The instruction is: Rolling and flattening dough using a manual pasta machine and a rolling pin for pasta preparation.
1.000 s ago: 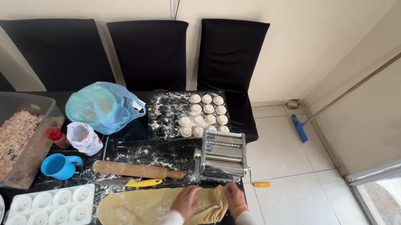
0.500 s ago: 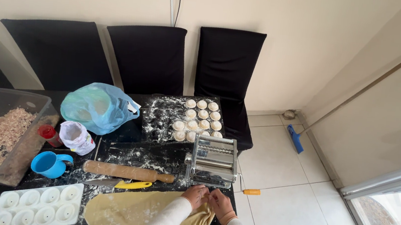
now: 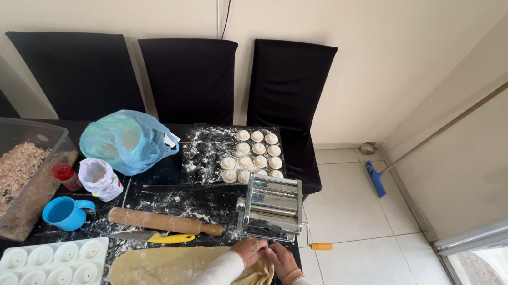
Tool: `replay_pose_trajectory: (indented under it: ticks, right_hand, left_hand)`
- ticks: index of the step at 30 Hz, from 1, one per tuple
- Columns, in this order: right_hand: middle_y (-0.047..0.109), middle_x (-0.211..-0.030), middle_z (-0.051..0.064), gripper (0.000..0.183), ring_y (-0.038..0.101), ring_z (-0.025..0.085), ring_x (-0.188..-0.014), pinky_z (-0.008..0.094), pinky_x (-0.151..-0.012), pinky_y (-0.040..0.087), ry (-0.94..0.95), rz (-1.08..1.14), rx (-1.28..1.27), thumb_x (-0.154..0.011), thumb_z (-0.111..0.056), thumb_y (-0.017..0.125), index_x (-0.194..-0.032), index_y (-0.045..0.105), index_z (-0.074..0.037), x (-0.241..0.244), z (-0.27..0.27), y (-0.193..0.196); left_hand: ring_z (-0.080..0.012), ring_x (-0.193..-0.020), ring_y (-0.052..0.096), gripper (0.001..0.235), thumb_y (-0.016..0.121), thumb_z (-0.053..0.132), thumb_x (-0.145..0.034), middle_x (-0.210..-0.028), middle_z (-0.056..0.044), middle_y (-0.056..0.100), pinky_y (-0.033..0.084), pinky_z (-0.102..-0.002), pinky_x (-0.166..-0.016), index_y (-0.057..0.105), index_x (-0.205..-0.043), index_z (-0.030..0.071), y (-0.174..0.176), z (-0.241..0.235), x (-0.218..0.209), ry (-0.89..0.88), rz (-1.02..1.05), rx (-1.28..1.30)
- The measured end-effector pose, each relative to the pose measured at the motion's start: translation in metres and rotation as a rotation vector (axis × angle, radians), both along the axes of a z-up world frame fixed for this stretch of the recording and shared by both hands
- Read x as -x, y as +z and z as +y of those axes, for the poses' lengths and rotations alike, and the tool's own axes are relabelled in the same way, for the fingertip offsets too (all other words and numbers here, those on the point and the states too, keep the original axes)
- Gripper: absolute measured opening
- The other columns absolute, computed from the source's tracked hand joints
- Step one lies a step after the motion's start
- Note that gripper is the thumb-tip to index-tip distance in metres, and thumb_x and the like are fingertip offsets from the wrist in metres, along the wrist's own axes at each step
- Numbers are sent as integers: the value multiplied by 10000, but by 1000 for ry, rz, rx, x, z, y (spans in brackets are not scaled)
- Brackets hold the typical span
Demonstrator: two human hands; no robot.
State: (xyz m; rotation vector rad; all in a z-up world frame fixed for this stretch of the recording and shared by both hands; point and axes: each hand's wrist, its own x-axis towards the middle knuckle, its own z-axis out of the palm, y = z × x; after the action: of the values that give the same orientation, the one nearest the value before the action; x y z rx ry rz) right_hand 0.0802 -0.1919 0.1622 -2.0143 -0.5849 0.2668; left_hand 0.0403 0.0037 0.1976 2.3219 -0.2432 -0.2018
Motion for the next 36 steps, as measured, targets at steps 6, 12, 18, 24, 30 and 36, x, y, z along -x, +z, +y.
replay_pose_trajectory:
  ticks: [6,12,18,24,30,36]
  right_hand:
    - [649,-915,91,362,613,176,-868,311,-824,514,138,101,-135,-1061,-328,515,-1066,695,-13,-9,-9,-48]
    - [599,-831,-15,351,524,84,-793,263,-733,450,29,517,-284,-1043,-359,505,-981,661,-51,-17,-14,-73]
    - [564,-722,-14,289,488,57,-689,249,-622,440,31,250,-173,-1004,-312,621,-885,614,-50,-12,-11,-45]
    - [554,-660,-14,330,453,83,-611,283,-545,410,-15,223,-40,-843,-258,854,-848,617,-29,-2,-17,-22]
    - [611,-623,19,274,530,105,-558,291,-546,463,-87,102,128,-804,-303,826,-849,686,-71,5,-24,-19]
    - [569,-594,113,377,485,187,-544,351,-520,454,-238,8,94,-864,-343,780,-717,627,-31,13,-39,-51]
  left_hand:
    - [-336,-928,710,158,641,270,-984,-1006,-109,746,557,-428,-781,677,-1018,121,23,2,-2,-19,-45,87]
    - [-281,-875,718,218,653,319,-996,-970,-90,746,555,-408,-765,678,-1017,104,33,5,-5,-55,24,115]
    - [-275,-854,715,225,663,316,-999,-946,-107,739,554,-410,-752,679,-1033,94,40,6,-6,-49,73,120]
    - [-279,-834,724,251,658,335,-996,-916,-107,748,558,-410,-753,684,-1053,91,36,12,-9,-68,55,109]
    - [-287,-842,719,257,659,347,-1000,-919,-104,745,553,-414,-754,681,-1057,97,32,8,-12,-79,49,96]
    - [-299,-870,712,225,660,308,-992,-943,-102,728,557,-414,-759,675,-1018,85,26,-2,-19,-85,-46,130]
